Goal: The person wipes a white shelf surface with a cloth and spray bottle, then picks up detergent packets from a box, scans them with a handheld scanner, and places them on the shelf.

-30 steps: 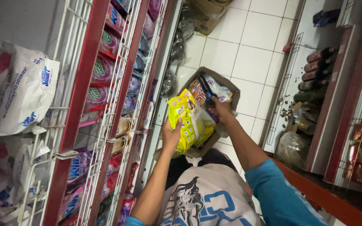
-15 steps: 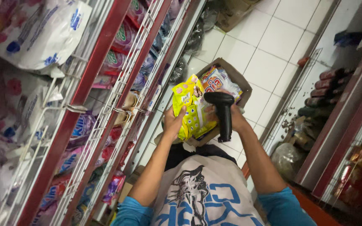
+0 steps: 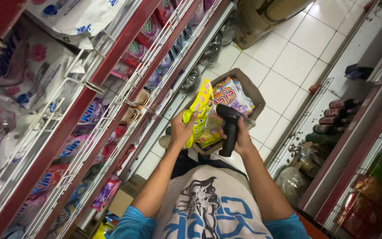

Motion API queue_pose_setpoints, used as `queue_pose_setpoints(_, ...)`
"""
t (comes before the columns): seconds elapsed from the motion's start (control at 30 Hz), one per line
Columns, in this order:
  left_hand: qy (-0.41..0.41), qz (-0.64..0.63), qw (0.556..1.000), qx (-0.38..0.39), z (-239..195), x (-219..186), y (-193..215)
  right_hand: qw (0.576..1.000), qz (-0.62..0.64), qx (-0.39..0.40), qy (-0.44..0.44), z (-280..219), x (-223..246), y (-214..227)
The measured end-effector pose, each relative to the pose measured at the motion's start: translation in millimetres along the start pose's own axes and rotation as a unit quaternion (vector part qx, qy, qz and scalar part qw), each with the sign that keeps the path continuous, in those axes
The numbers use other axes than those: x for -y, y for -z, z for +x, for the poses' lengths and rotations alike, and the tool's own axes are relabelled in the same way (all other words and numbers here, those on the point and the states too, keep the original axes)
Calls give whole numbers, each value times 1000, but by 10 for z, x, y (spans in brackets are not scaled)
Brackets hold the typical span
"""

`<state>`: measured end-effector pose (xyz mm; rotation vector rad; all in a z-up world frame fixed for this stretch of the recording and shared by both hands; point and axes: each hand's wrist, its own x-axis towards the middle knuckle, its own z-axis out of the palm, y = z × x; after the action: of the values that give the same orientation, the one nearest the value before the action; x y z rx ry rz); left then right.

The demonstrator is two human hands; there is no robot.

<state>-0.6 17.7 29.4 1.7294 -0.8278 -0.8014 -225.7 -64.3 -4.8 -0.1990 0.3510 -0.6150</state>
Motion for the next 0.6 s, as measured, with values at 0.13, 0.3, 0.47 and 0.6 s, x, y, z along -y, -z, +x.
queue_pose_setpoints(0.13,-70,57,995,34,-48,-214,92,954,-266,-78,118,-19,-52,-103)
queue_pose_setpoints(0.3,-114,96,983,105,-11,-438,223,937,-333,-48,92,0,158,-371)
queue_pose_setpoints(0.47,-160,132,960,187,43,-532,261,860,-502,7,91,87,406,-470)
queue_pose_setpoints(0.6,-111,80,951,276,22,-562,270,932,-358,-18,57,118,419,-588)
